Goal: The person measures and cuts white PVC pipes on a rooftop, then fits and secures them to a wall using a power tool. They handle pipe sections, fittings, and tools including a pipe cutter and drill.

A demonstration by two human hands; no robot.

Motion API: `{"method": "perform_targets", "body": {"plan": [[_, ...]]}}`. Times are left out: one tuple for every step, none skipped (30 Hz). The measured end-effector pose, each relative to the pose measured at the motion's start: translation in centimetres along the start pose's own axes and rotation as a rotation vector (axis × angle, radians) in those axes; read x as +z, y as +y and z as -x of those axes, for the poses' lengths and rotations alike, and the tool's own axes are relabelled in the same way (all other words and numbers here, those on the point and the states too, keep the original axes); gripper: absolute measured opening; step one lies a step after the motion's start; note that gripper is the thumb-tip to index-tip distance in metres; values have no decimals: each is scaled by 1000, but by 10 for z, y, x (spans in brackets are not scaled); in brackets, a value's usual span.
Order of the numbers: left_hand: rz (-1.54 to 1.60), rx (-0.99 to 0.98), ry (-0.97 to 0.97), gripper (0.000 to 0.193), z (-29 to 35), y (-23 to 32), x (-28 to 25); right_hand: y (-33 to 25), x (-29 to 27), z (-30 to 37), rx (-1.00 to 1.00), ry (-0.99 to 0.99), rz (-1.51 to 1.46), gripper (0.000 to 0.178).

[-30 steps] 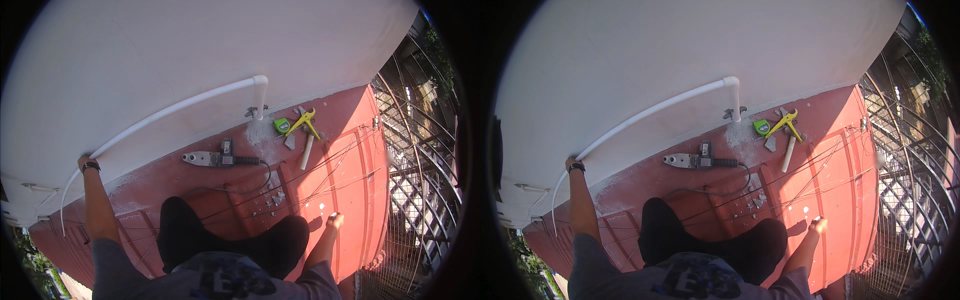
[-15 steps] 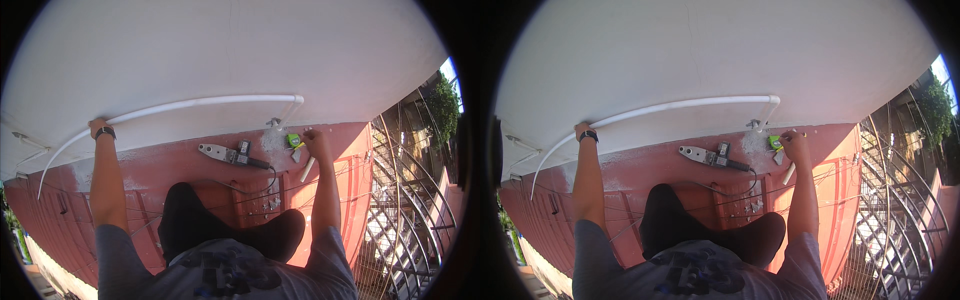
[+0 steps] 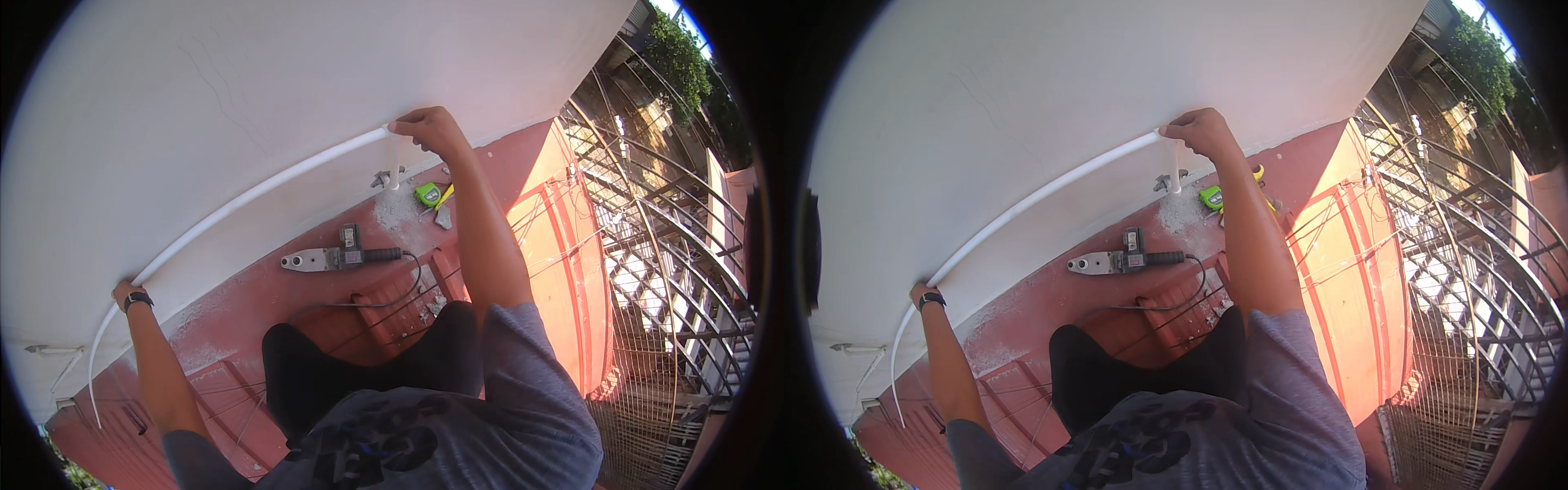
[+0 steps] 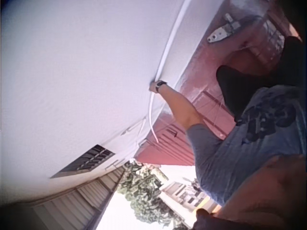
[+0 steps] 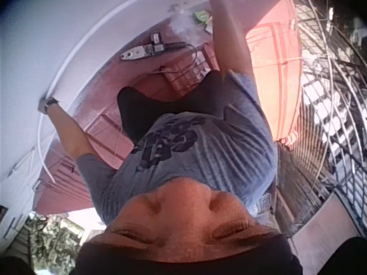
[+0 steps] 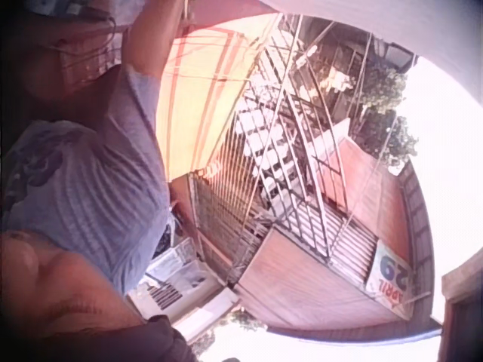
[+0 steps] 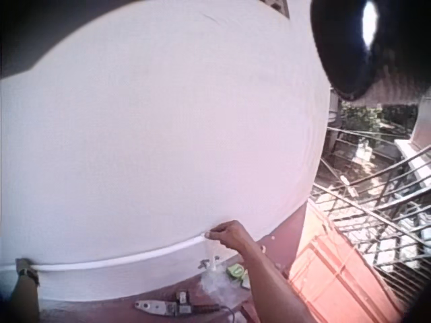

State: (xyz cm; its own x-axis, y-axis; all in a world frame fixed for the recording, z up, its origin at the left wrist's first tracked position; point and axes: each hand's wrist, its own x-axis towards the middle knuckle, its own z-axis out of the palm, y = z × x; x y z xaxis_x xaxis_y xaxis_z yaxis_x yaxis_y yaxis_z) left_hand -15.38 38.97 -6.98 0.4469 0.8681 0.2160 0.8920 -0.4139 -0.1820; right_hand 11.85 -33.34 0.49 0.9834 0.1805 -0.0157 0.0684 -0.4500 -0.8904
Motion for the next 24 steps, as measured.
{"method": "perform_targets", "body": {"plan": [[26, 18, -7, 34, 18, 19, -11, 7, -9, -4, 16, -36, 15, 42], [80, 52, 74, 34, -4, -5, 3, 5, -6, -12, 11, -70, 27, 43], [58, 51, 69, 33, -27, -25, 13, -1, -6, -18, 1, -102, 49, 44], [47, 51, 50, 32, -29, -22, 10, -4, -8, -23, -6, -133, 88, 45], [28, 58, 50, 31, -29, -19, 10, -4, -9, -24, -5, -136, 105, 46], [17, 77, 37, 31, -11, 0, 3, 0, -13, -24, 6, -133, 136, 46], [2, 78, 36, 30, 0, 6, -9, 0, -15, -25, 2, -138, 156, 47], [-1, 85, 41, 29, 0, 10, -10, 3, -17, -24, -10, -131, 152, 47], [-3, 83, 47, 29, 0, 10, -10, 5, -17, -25, -28, -130, 148, 46], [-6, 82, 52, 29, 0, 10, -9, 6, -16, -26, -46, -128, 145, 46], [-23, 87, 50, 28, -1, 12, -7, 8, -18, -27, -59, -132, 154, 46], [-41, 91, 45, 27, -2, 14, -5, 9, -18, -27, -72, -139, 165, 46], [-62, 83, 46, 27, -6, 7, -2, 7, -16, -29, -96, -152, 169, 45], [23, 46, 33, 27, -17, 2, 5, 3, -14, -32, -88, -142, 160, 44], [96, -6, 35, 27, -43, -25, 10, -3, -7, -34, -92, -145, 132, 43], [182, -42, 9, 27, -42, -29, 12, -3, -4, -35, -75, -143, 135, 41], [139, -13, 27, 28, -41, -31, 15, -1, -4, -34, -76, -138, 123, 42], [106, 26, 22, 29, -19, -5, 12, 6, -10, -31, -64, -130, 134, 42], [10, 78, 7, 30, 2, 17, -2, 11, -17, -29, -59, -125, 139, 42], [-92, 116, 3, 32, 15, 29, -18, 15, -16, -29, -60, -104, 148, 44], [-70, 91, 14, 31, 17, 26, -26, 10, -15, -26, -64, -106, 144, 45], [-50, 70, 23, 30, 16, 21, -30, 5, -13, -23, -60, -121, 134, 46], [-55, 65, -2, 36, 11, 14, -31, 0, -9, -19, -75, -109, 139, 47], [-51, 66, -32, 42, 7, 13, -28, 0, -12, -17, -67, -107, 133, 47]]}}
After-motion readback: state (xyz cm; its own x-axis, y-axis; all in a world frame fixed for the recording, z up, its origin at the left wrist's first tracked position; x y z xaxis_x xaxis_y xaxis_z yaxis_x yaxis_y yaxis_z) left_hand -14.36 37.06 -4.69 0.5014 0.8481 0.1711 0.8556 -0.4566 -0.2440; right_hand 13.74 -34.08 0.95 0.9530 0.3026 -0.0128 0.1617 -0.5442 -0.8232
